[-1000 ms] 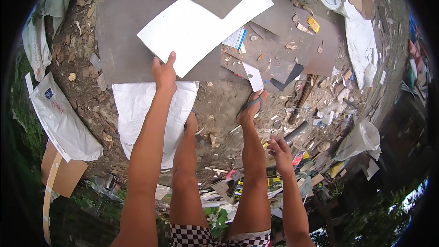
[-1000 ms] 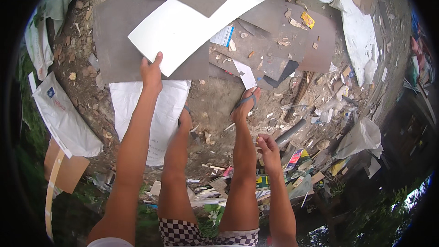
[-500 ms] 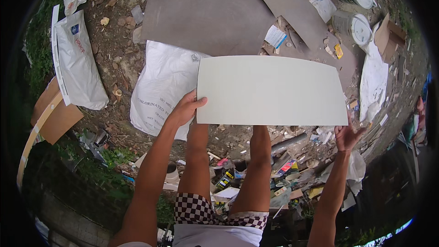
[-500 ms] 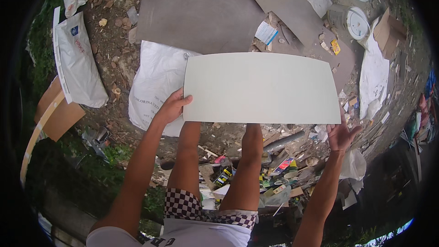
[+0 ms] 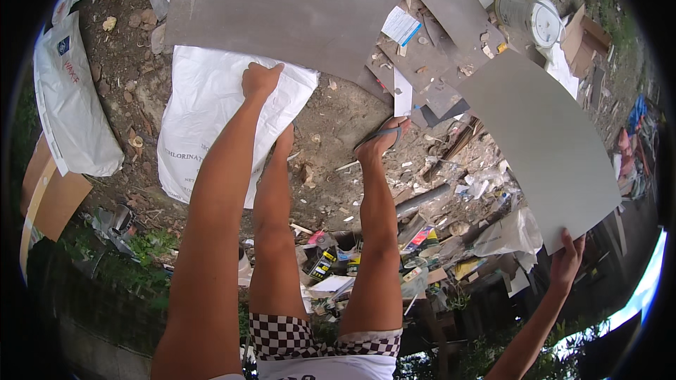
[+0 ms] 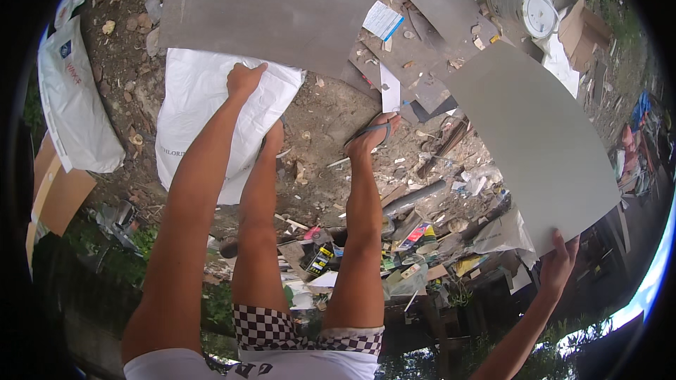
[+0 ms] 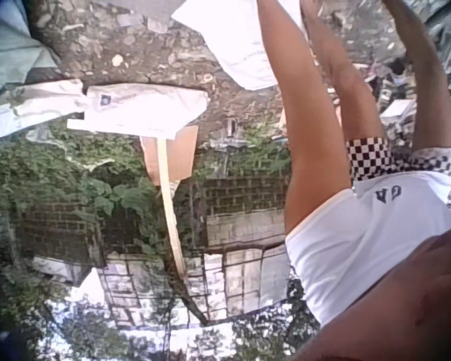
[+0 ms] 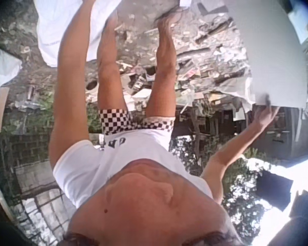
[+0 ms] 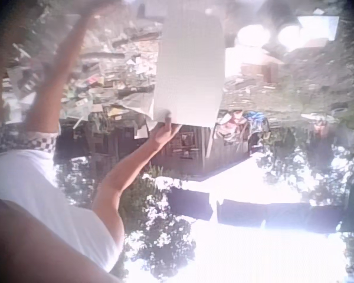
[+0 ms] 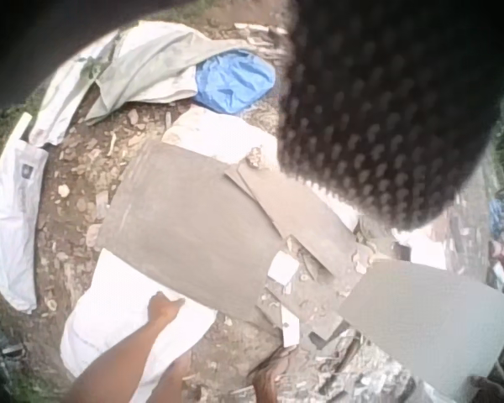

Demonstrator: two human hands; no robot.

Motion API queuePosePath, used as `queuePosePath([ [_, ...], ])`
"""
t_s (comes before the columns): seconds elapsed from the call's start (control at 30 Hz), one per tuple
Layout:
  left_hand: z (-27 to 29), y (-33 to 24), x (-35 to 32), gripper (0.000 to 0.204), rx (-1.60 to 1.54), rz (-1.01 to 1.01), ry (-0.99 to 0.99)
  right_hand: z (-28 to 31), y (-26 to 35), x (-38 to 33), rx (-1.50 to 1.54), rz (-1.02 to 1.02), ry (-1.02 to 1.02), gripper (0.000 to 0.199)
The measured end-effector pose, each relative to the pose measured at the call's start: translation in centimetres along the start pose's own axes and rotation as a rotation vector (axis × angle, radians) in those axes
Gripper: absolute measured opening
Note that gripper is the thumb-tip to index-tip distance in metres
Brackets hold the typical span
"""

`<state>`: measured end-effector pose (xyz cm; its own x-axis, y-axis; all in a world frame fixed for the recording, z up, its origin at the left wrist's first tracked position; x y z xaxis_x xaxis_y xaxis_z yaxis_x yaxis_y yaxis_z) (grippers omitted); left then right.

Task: The person sorts through scattered debris on the ground, picking up flat pieces of material and placing them into a white bag. They repeatedly lift, fold, and stack the pieces before bagging them.

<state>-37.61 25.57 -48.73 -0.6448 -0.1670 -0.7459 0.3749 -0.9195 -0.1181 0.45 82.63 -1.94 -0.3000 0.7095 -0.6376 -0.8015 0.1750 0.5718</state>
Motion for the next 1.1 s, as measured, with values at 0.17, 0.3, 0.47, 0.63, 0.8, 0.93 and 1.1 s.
queuePosePath([
  [0.17, -5.3, -2.3, -0.5, 0.129, -0.025, 0.288, 0.033, 1.4, 1.3, -1.1, -0.158, -0.029, -0.069, 0.053],
  [0.3, -7.6, -2.5, -2.6, 0.114, -0.001, 0.295, 0.033, 2.9, 1.7, -2.3, -0.326, -0.228, -0.099, 0.055],
  [0.47, -6.9, 3.4, -2.8, 0.034, -0.479, 0.125, -0.235, 1.4, 4.0, -3.3, -0.266, -0.129, 0.053, 0.059],
  [0.63, 0.4, 6.3, -8.1, 0.026, -0.940, -0.001, -0.492, 1.7, 3.9, -6.2, -0.304, 0.013, 0.024, 0.063],
  [0.8, 7.2, 9.8, -12.6, 0.035, -1.245, 0.074, -0.270, 2.0, 8.2, -7.7, -0.227, 0.163, 0.107, 0.063],
  [0.93, 12.9, 10.2, -22.7, 0.070, -0.970, 0.190, -0.478, 1.9, 13.8, -8.6, -0.188, 0.289, 0.071, 0.054],
  [1.1, 13.9, 22.5, -38.9, 0.071, -1.137, 0.553, -0.665, -0.7, 19.4, -10.3, -0.428, 0.675, 0.216, 0.015],
])
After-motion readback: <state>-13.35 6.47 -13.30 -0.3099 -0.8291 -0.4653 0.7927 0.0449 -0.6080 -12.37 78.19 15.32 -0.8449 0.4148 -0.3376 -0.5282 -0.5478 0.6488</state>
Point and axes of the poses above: each hand's wrist, its own x-axis towards the middle knuckle, its own z-axis out of the back of the hand, y = z × x, the point moved 5 cm from there along x, towards the middle knuckle, and after that the axes turned 5 degrees about -x, right-handed, at the moved point
